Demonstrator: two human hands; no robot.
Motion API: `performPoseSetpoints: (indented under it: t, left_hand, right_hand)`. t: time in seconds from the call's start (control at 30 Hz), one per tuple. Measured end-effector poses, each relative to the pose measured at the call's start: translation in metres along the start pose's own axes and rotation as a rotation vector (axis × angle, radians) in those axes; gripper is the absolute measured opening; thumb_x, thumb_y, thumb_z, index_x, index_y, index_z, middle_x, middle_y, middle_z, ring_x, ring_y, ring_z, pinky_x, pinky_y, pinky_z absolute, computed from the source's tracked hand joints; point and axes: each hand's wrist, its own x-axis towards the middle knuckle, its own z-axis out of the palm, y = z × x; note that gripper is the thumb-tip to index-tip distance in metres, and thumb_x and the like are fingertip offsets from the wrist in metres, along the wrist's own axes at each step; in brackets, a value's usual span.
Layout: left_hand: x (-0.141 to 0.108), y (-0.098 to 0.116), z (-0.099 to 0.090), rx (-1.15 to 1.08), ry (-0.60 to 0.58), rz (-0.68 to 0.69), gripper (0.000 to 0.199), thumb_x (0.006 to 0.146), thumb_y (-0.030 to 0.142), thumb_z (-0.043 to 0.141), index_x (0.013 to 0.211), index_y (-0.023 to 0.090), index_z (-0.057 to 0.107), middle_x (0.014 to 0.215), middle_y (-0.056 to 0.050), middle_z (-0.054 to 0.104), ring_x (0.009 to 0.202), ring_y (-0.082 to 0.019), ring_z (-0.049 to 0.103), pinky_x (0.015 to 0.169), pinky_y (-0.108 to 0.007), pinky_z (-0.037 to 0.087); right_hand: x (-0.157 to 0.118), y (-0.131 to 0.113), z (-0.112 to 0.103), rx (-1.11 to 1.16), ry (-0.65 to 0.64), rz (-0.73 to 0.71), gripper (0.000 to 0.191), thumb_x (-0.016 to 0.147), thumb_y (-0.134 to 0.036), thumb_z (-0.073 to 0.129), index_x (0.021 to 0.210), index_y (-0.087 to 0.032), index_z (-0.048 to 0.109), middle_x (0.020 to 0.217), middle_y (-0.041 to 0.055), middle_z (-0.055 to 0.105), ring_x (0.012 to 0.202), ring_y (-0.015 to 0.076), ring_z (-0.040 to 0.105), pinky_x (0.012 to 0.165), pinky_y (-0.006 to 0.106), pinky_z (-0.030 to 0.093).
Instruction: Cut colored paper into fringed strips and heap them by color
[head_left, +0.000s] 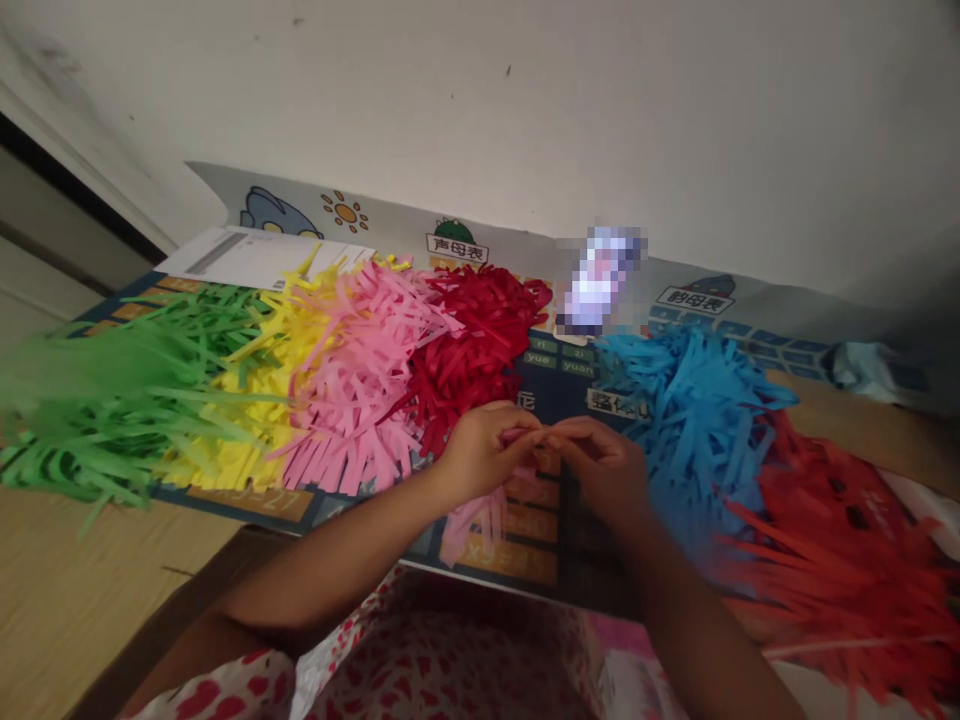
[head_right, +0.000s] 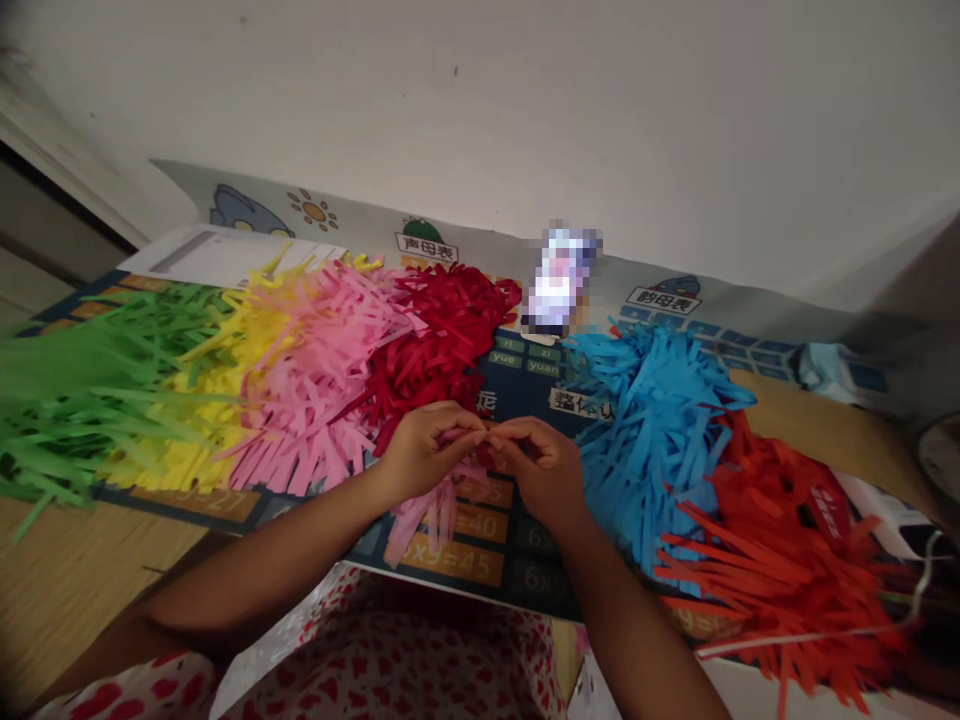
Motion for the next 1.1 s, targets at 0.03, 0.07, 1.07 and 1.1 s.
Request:
performPoseSetpoints:
  t: [0.03,0.07,1.07,1.1]
  left_hand:
    - [0.000,0.000,0.000,-0.002,0.005,-0.010,0.016,0.085,0.028,0.060,0.079,0.020,0.073,0.076,-0.004,0.069,0.073,-0.016,0.062,0.069,-0.025,0.044]
    - [0.001,0.001,0.000,-0.002,0.013,-0.024,0.015,0.084,0.028,0.061,0.078,0.020,0.073,0.075,-0.004,0.068,0.071,-0.016,0.061,0.068,-0.025,0.044]
    - [0.002,0.003,0.011,-0.477,0.058,-0.420,0.018,0.069,0.034,0.074,0.074,0.018,0.070,0.064,0.001,0.066,0.058,-0.014,0.060,0.050,-0.023,0.049]
    - [0.002,0.003,0.011,-0.489,0.059,-0.424,0.018,0.069,0.035,0.074,0.074,0.017,0.070,0.064,0.001,0.066,0.056,-0.013,0.060,0.049,-0.022,0.048]
  right_hand:
    - [0.001,0.000,0.000,0.010,-0.008,0.017,0.011,0.080,-0.034,0.069,0.078,-0.023,0.072,0.080,0.0015,0.071,0.074,0.0162,0.065,0.067,0.026,0.051]
    - [0.004,0.000,-0.001,0.012,-0.013,0.040,0.013,0.079,-0.035,0.069,0.078,-0.023,0.072,0.080,0.0019,0.071,0.074,0.0166,0.065,0.067,0.027,0.052]
    - [0.055,0.048,-0.049,-0.913,0.067,0.183,0.019,0.088,-0.021,0.050,0.090,-0.016,0.068,0.097,0.0112,0.069,0.093,0.0235,0.062,0.085,0.034,0.044]
    - [0.051,0.043,-0.045,-0.796,0.092,0.155,0.018,0.086,-0.024,0.052,0.090,-0.016,0.068,0.094,0.0098,0.069,0.089,0.0224,0.063,0.082,0.034,0.046]
